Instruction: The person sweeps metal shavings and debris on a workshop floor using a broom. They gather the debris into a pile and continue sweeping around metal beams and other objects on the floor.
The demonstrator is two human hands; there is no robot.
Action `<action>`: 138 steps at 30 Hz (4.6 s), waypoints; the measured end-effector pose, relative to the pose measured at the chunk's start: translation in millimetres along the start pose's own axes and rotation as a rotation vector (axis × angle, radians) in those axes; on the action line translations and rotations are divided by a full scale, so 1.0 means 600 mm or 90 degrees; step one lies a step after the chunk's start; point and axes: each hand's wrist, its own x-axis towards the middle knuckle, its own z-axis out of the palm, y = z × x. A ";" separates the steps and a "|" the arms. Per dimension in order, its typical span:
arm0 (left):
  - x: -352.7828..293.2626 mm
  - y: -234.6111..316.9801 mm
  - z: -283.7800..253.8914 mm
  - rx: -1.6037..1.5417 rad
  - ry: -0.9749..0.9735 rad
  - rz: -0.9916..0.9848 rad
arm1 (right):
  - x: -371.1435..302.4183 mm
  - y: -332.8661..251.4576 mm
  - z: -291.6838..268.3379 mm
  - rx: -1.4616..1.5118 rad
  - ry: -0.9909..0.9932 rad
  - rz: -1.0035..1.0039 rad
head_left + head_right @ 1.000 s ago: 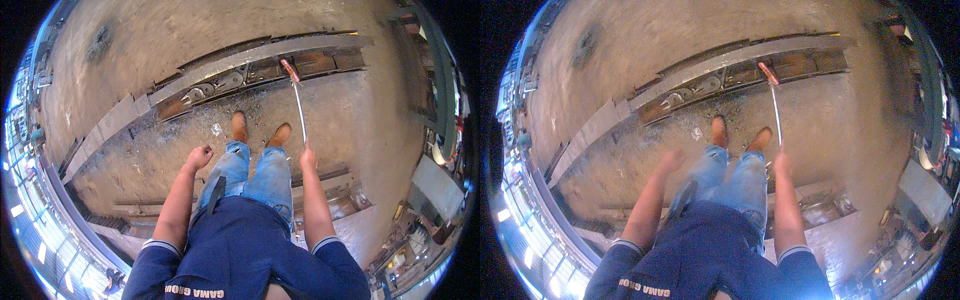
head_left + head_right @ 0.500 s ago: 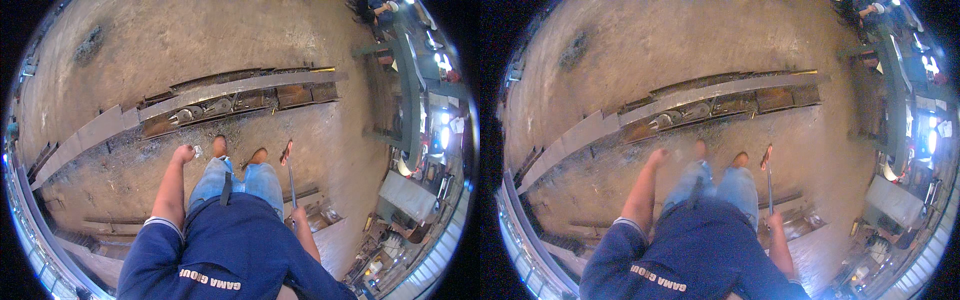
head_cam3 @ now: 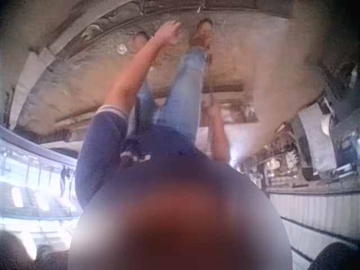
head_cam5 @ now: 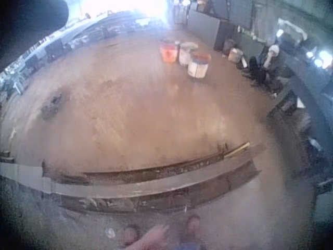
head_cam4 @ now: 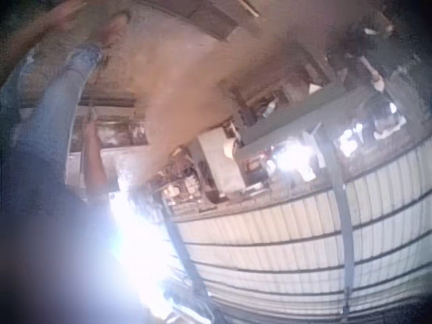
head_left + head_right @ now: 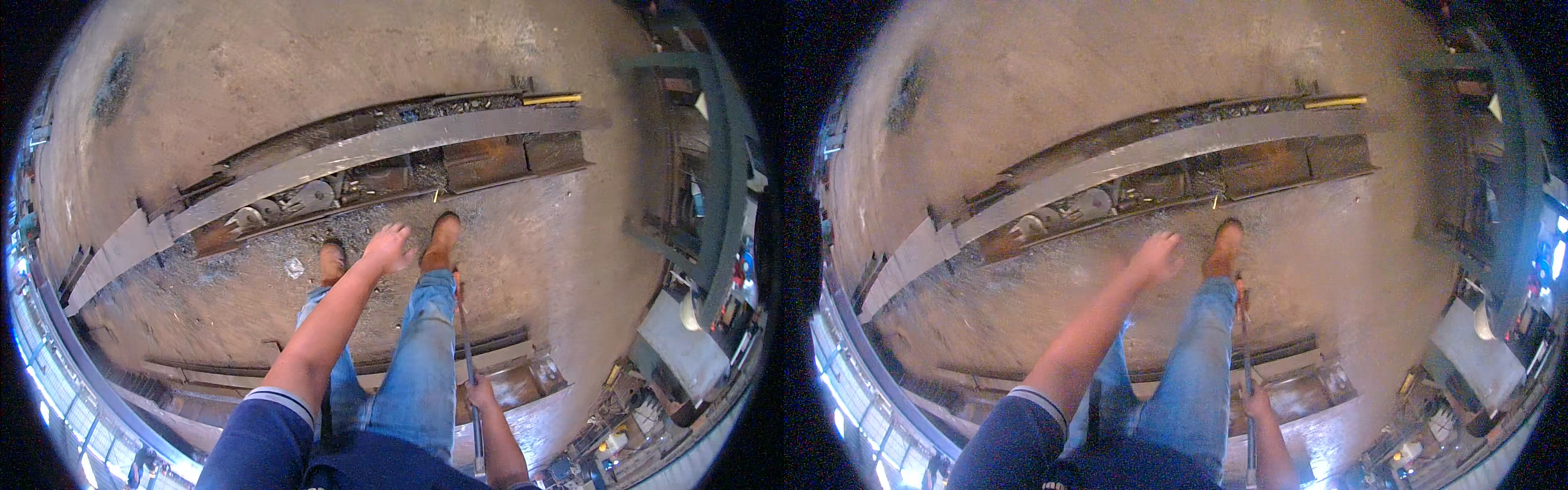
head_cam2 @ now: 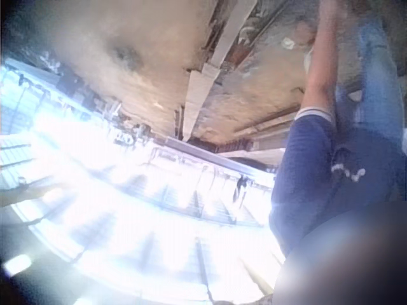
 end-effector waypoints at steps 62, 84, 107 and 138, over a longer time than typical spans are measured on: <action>0.510 -0.054 0.279 0.317 0.095 -0.319 | 0.182 -0.130 -0.308 0.192 -0.328 0.191; 0.507 -0.080 0.285 0.285 0.311 -0.364 | 0.185 -0.134 -0.316 0.187 -0.334 0.239; 0.523 -0.069 0.249 0.301 0.147 -0.373 | 0.196 -0.127 -0.314 0.228 -0.367 0.261; 0.540 -0.107 0.235 0.275 0.125 -0.341 | 0.184 -0.129 -0.307 0.323 -0.336 0.293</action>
